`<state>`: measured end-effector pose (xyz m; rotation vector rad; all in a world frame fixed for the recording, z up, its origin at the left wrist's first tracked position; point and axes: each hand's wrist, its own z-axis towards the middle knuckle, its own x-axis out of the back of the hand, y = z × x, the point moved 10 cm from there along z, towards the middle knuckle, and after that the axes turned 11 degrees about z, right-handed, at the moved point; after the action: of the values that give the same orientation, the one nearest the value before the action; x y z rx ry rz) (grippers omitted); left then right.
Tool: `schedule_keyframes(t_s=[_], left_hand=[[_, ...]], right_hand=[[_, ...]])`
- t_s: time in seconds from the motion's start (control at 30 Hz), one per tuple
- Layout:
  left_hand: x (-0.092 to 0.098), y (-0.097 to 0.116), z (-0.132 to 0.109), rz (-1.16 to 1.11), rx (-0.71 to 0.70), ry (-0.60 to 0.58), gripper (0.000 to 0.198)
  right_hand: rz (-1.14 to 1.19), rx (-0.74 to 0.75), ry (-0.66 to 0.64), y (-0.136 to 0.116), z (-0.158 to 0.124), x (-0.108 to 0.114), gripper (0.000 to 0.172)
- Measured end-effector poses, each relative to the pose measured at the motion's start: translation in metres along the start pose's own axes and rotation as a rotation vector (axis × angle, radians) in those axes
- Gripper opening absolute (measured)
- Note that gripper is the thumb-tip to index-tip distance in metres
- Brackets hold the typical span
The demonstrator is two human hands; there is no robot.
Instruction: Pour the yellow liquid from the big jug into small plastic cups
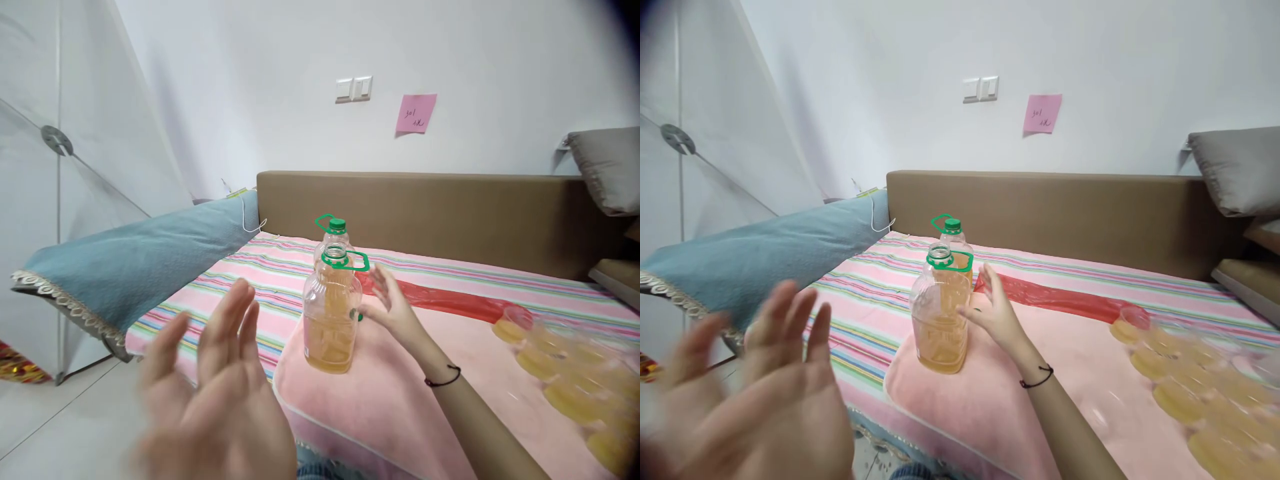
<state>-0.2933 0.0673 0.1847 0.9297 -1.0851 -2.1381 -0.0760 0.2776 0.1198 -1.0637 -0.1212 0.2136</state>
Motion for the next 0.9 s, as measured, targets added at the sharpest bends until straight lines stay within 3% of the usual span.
schedule_keyframes(t_s=[0.07, 0.13, 0.23, 0.3, 0.47, 0.63, 0.77, 0.9], left_hand=[[-0.022, -0.03, 0.021, -0.022, 0.047, -0.032, 0.033], [-0.039, -0.072, 0.03, 0.01, 0.161, -0.095, 0.032], [-0.045, -0.123, 0.028, 0.144, 0.271, -0.143, 0.029], [-0.047, -0.139, 0.022, 0.186, 0.286, -0.184, 0.028], [-0.054, -0.141, 0.016, 0.246, 0.197, -0.238, 0.027], [-0.053, -0.137, 0.017, 0.228, 0.164, -0.209, 0.031], [-0.053, -0.126, 0.014, 0.142, 0.161, -0.222, 0.031], [-0.065, -0.107, 0.005, -0.085, 0.13, -0.331, 0.035]], right_hand=[[0.064, -0.092, -0.058, 0.034, -0.01, -0.01, 0.108], [0.126, -0.094, -0.118, 0.053, -0.02, -0.024, 0.108], [0.213, -0.07, -0.142, 0.067, -0.028, -0.041, 0.104], [0.241, -0.073, -0.097, 0.074, -0.029, -0.045, 0.104], [0.26, -0.052, 0.023, 0.083, -0.025, -0.047, 0.099], [0.253, -0.007, 0.113, 0.074, -0.023, -0.042, 0.101], [0.266, 0.028, 0.139, 0.047, -0.027, -0.033, 0.098], [0.29, 0.105, 0.103, -0.003, -0.035, -0.013, 0.091]])
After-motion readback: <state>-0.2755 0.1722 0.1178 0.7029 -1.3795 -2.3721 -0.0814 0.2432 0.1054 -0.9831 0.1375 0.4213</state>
